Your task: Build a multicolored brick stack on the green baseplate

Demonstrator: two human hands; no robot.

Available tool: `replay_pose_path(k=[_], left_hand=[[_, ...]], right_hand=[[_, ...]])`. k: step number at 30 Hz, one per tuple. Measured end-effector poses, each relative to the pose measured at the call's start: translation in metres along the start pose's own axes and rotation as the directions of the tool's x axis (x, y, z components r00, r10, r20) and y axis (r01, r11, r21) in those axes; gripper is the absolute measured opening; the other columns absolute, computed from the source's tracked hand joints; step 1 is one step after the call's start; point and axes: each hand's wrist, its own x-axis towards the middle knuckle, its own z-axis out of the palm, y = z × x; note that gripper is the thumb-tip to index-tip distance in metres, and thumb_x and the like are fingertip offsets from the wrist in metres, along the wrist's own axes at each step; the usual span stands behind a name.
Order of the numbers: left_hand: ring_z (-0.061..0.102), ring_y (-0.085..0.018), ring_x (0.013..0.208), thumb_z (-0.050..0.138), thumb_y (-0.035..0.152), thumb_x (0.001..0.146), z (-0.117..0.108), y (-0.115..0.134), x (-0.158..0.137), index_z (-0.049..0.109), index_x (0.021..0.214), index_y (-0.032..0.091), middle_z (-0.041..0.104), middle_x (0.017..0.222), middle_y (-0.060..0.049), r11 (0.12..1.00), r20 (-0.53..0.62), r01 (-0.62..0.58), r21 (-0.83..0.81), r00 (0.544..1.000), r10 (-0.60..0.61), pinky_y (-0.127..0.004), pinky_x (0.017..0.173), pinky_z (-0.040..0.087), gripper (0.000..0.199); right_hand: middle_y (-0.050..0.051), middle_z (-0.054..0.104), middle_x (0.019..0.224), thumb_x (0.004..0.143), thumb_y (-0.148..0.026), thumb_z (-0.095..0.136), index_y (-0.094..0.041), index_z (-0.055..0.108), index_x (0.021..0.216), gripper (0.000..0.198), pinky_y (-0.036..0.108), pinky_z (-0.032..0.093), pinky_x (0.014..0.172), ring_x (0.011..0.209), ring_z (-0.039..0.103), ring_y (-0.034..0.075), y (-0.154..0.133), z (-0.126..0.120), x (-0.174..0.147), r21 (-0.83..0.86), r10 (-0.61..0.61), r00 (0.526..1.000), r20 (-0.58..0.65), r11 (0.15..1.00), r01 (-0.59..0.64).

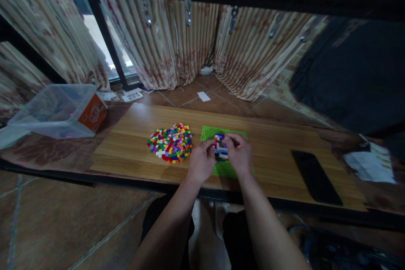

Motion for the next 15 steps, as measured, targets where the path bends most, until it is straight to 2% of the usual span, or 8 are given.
replay_pose_path(k=[4, 8, 12, 15], left_hand=[[0.069, -0.018, 0.083, 0.054, 0.015, 0.088, 0.002, -0.003, 0.001, 0.064, 0.118, 0.014, 0.073, 0.099, -0.009, 0.989, -0.060, 0.065, -0.134, 0.995, -0.074, -0.032, 0.080, 0.055, 0.032], [0.067, -0.016, 0.076, 0.056, 0.015, 0.087, 0.002, -0.003, 0.001, 0.060, 0.122, 0.014, 0.072, 0.094, -0.007, 0.979, -0.093, 0.026, -0.202, 0.995, -0.046, -0.029, 0.074, 0.054, 0.035], [0.064, -0.013, 0.071, 0.057, 0.015, 0.086, 0.002, -0.003, 0.001, 0.061, 0.120, 0.015, 0.071, 0.090, -0.005, 0.975, -0.105, 0.000, -0.223, 0.994, -0.024, -0.026, 0.069, 0.052, 0.034], [0.063, -0.013, 0.070, 0.056, 0.013, 0.086, 0.001, -0.002, 0.000, 0.060, 0.121, 0.015, 0.071, 0.090, -0.004, 0.974, -0.096, -0.015, -0.228, 0.995, -0.007, -0.025, 0.068, 0.051, 0.036]], right_hand=[[0.007, 0.068, 0.088, 0.089, -0.030, 0.055, -0.019, 0.072, 0.088, 0.020, 0.037, 0.049, 0.083, 0.087, 0.063, 0.021, -0.009, -0.008, -0.002, 0.025, -0.082, 0.997, -0.014, 0.996, 0.082], [0.007, 0.068, 0.096, 0.091, -0.031, 0.055, -0.022, 0.072, 0.092, 0.020, 0.038, 0.049, 0.087, 0.095, 0.063, 0.021, -0.019, -0.012, -0.006, 0.074, -0.158, 0.983, 0.093, 0.986, 0.151], [0.006, 0.067, 0.103, 0.091, -0.032, 0.057, -0.025, 0.073, 0.096, 0.018, 0.040, 0.048, 0.091, 0.100, 0.062, 0.021, -0.021, -0.011, -0.009, 0.122, -0.192, 0.959, 0.210, 0.978, 0.170], [0.006, 0.067, 0.105, 0.090, -0.032, 0.058, -0.026, 0.074, 0.097, 0.018, 0.041, 0.048, 0.093, 0.103, 0.062, 0.022, -0.019, -0.010, -0.010, 0.136, -0.201, 0.947, 0.252, 0.976, 0.171]])
